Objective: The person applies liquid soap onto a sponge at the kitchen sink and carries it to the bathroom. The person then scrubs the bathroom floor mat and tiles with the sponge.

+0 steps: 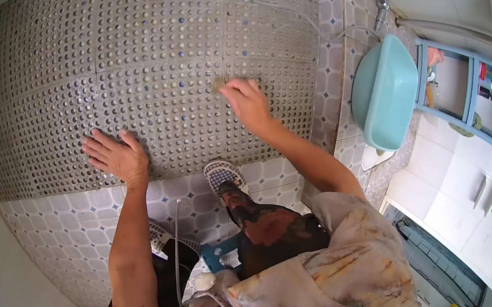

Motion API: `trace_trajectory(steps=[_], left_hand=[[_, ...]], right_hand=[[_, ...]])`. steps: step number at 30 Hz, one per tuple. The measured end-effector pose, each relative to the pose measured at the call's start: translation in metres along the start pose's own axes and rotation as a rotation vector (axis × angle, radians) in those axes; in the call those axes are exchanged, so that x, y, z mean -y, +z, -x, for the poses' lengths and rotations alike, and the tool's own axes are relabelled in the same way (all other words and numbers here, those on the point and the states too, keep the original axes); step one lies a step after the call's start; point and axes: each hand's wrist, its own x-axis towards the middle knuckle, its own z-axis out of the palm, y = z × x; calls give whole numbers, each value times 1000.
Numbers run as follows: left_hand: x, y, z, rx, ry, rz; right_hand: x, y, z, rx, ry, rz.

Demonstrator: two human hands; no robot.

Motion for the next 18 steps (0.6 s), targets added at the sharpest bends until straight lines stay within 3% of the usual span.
trace_trajectory(steps=[4,6,8,11,14,16,18], left_hand=[[0,1,1,14,6,14],[0,1,2,17,1,13],[2,3,1,5,6,4],[-1,1,1,0,-1,10],[-1,0,-2,-10,1,8],[1,2,0,-12,4,-1],[1,2,1,-7,-2,-6]], right_hand=[[-24,10,-36,-48,-124,23],[-46,23,-93,-238,-147,85],[-57,30,-149,-268,-61,208],[-62,48,-192,-478,11,143],[-2,35,-168,140,422,-71],[17,44,-106,56,-173,-67],[40,46,-60,117,-382,-147]])
